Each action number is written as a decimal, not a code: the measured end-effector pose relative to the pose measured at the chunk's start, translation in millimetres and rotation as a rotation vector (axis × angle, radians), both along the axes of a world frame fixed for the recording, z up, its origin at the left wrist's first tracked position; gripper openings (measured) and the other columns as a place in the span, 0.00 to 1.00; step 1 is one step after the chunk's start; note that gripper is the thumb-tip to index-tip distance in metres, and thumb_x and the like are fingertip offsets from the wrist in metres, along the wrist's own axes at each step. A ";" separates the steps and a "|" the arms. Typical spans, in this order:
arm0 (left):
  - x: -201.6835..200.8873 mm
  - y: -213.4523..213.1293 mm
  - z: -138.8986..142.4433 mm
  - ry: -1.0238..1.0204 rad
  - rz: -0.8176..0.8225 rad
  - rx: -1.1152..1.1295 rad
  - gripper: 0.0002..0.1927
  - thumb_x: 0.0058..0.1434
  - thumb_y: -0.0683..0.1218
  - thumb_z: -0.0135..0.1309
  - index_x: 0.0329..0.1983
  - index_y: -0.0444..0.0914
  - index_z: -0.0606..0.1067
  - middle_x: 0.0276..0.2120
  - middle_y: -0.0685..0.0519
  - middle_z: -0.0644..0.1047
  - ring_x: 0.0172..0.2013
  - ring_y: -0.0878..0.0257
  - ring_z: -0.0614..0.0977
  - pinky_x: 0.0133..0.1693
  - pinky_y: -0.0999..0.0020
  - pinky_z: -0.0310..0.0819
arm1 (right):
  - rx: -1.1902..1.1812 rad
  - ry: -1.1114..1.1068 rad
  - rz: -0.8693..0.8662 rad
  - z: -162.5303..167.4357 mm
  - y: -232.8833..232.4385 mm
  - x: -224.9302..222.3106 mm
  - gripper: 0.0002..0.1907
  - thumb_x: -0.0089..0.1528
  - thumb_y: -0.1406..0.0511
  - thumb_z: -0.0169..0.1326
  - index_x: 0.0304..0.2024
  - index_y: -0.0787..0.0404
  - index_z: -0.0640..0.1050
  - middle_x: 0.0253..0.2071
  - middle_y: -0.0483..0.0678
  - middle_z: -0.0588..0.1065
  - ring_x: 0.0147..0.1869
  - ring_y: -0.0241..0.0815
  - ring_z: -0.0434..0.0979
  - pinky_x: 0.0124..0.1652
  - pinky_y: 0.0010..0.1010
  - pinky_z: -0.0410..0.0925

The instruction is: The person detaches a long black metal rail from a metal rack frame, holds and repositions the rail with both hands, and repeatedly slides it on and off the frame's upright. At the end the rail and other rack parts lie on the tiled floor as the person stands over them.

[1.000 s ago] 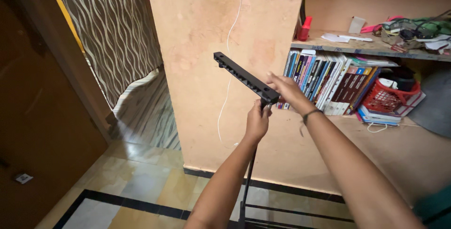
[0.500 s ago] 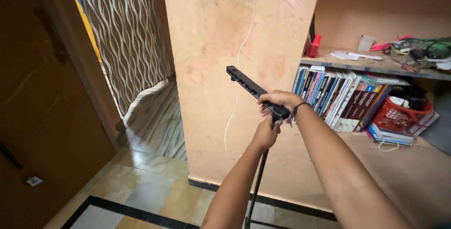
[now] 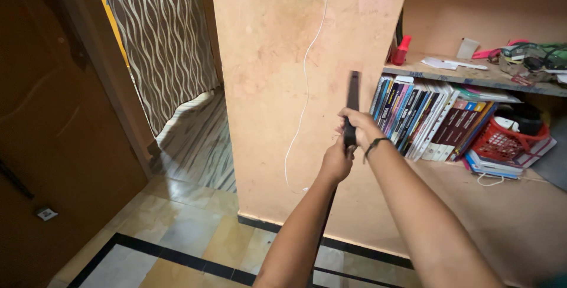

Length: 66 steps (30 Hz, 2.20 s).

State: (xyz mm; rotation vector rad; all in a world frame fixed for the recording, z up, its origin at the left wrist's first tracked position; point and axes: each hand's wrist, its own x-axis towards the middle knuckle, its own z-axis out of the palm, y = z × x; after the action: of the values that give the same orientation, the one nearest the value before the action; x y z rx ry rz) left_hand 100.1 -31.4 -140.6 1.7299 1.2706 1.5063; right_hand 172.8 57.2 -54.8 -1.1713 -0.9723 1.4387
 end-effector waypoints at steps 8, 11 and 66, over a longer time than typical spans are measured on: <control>-2.6 -0.5 -6.0 0.050 0.025 0.170 0.22 0.63 0.47 0.56 0.57 0.32 0.68 0.40 0.32 0.79 0.44 0.33 0.80 0.43 0.47 0.75 | 0.214 0.237 -0.930 -9.7 -23.8 -32.7 0.31 0.55 0.68 0.64 0.52 0.67 0.60 0.45 0.56 0.73 0.45 0.49 0.80 0.45 0.40 0.76; -4.4 -0.7 -4.5 0.057 0.038 0.105 0.23 0.63 0.47 0.53 0.60 0.35 0.68 0.38 0.32 0.79 0.42 0.34 0.80 0.42 0.46 0.74 | 0.139 0.515 -0.732 -14.5 -26.1 -23.0 0.26 0.57 0.63 0.62 0.53 0.64 0.68 0.46 0.52 0.74 0.47 0.49 0.78 0.47 0.44 0.75; -11.1 -17.5 -12.0 0.020 0.080 0.185 0.15 0.64 0.46 0.47 0.54 0.38 0.69 0.44 0.36 0.80 0.47 0.35 0.80 0.44 0.46 0.74 | 1.812 -1.412 0.953 79.6 -148.6 41.3 0.24 0.37 0.62 0.60 0.36 0.64 0.76 0.48 0.56 0.76 0.62 0.56 0.74 0.68 0.51 0.59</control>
State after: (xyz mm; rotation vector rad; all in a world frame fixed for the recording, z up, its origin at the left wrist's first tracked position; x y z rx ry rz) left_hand 89.0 -48.9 -152.5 1.8327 1.2572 1.7034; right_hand 214.2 -91.4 24.7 0.0461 -2.9741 -0.4982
